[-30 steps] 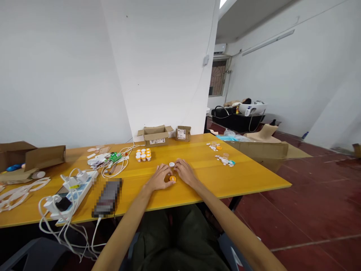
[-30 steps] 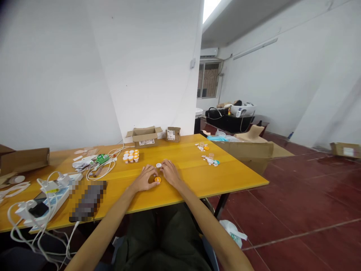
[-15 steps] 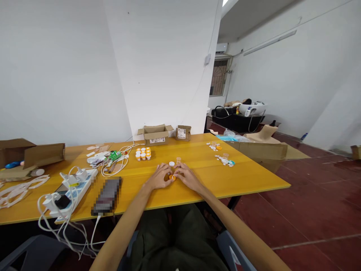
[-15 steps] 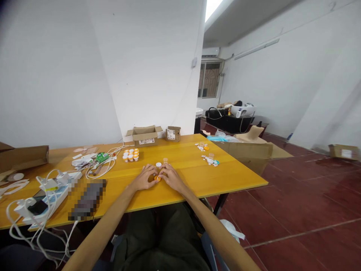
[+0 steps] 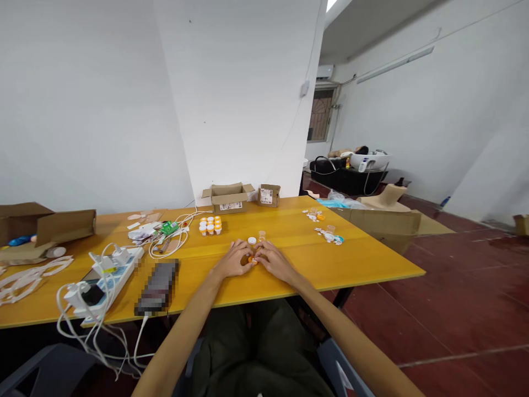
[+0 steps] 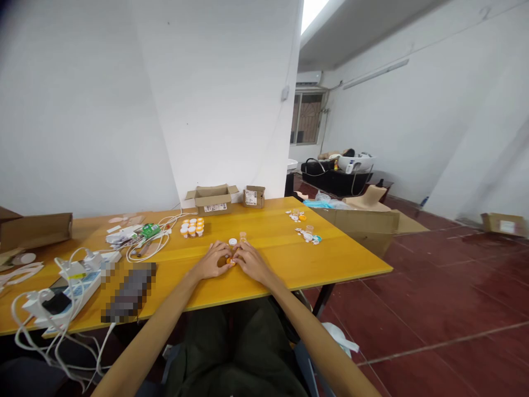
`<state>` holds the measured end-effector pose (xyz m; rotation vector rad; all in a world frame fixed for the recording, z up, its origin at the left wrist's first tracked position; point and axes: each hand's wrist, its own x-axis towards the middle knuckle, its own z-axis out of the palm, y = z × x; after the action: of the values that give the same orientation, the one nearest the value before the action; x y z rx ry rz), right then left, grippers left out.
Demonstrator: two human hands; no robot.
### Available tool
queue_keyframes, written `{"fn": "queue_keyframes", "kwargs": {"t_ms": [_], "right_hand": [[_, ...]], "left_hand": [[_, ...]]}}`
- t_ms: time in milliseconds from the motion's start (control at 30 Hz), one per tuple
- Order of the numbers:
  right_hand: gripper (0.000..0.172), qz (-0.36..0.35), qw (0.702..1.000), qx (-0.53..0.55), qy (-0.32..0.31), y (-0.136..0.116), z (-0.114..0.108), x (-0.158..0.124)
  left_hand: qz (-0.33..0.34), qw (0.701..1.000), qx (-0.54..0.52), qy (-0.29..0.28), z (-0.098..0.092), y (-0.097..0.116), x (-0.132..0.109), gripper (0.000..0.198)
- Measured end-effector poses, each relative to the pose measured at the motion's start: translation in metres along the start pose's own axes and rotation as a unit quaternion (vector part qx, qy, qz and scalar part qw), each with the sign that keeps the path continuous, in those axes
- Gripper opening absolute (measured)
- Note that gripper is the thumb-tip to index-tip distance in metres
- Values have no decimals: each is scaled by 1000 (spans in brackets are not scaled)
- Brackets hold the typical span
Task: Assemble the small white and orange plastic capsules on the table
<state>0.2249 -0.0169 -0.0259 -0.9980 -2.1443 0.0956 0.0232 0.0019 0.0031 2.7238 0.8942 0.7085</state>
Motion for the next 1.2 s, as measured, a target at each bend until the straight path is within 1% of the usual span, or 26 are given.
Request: {"fn": "queue_keyframes", "kwargs": {"t_ms": [133, 333, 567, 867, 1033, 1200], "right_hand": [[13, 0, 1000, 3, -4, -2, -1, 1], [12, 8, 1000, 21, -6, 1, 2, 1], [13, 19, 1000, -1, 9, 6, 9, 0], [14, 11, 1000, 0, 9, 3, 7, 0], [14, 7, 1000, -9, 12, 3, 6, 0], [16, 8, 1000, -7, 1, -3, 1, 0]], "left_hand": [[-5, 1000, 1, -6, 0, 0, 0, 15], [-13, 1000, 3, -14, 1, -2, 0, 14], [-21, 1000, -8, -7, 3, -3, 0, 18], [-9, 1000, -1, -11, 1, -2, 1, 15], [-18, 1000, -5, -10, 4, -5, 0, 17], [-8, 1000, 0, 2, 6, -8, 0, 16]]}}
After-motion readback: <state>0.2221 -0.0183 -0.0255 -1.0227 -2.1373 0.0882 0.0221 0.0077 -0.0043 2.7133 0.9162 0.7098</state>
